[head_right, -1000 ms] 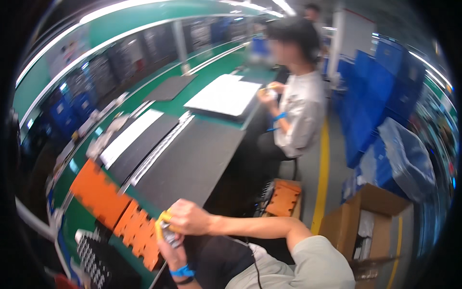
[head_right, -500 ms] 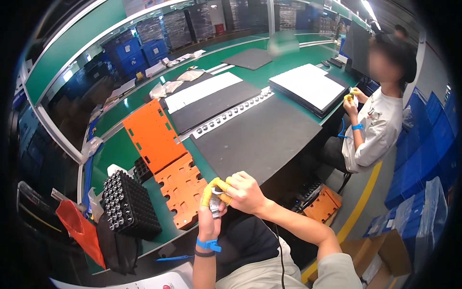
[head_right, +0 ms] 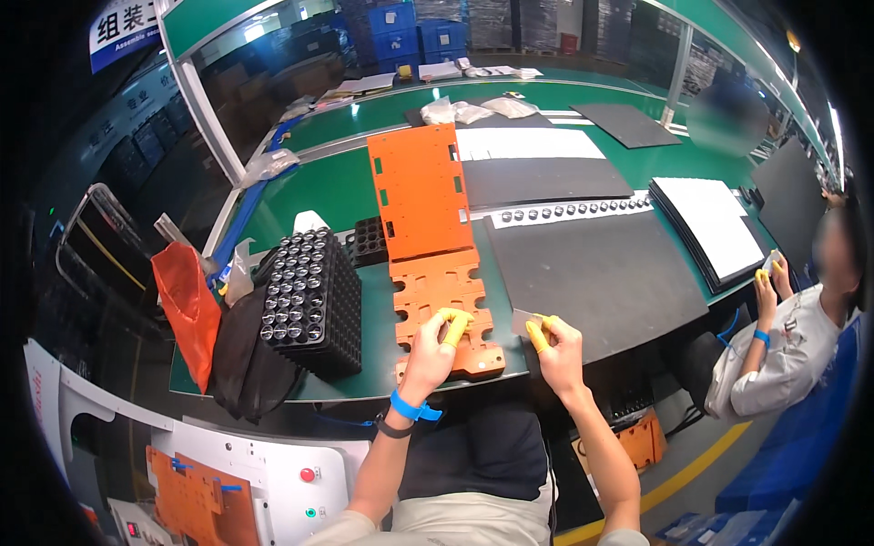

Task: The person places small white rectangular components onto an orange fixture, then picks up cylindrical cells from a black tray and inserts them into the fixture. The person handles the components one at a time and places the assembled fixture into a machine at the end.

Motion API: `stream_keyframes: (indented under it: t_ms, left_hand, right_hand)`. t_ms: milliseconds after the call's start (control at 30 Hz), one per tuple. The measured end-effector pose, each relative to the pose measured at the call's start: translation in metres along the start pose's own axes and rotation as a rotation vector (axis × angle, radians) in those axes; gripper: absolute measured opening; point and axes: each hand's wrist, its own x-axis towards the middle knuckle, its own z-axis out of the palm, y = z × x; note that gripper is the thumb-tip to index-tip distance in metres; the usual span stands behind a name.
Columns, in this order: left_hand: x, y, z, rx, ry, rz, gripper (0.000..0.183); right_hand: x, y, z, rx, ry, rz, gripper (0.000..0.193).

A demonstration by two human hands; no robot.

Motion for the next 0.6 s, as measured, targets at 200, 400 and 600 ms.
stream_keyframes:
  t_ms: [200, 400, 600]
  left_hand:
    - [-0.005, -0.014, 0.0, -0.27, 0.051, 0.092, 0.016]
    - [-0.011, -0.005, -0.012, -0.3, 0.008, -0.045, 0.016]
    - [-0.01, -0.028, -0.005, -0.214, 0.115, 0.075, 0.016]
  right_hand:
    - [-0.001, 0.008, -0.001, 0.011, -0.106, 0.111, 0.019]
    - [-0.002, 0.003, -0.002, 0.064, -0.148, 0.117, 0.024]
    - [-0.006, 0.011, -0.007, 0.252, -0.129, 0.207, 0.024]
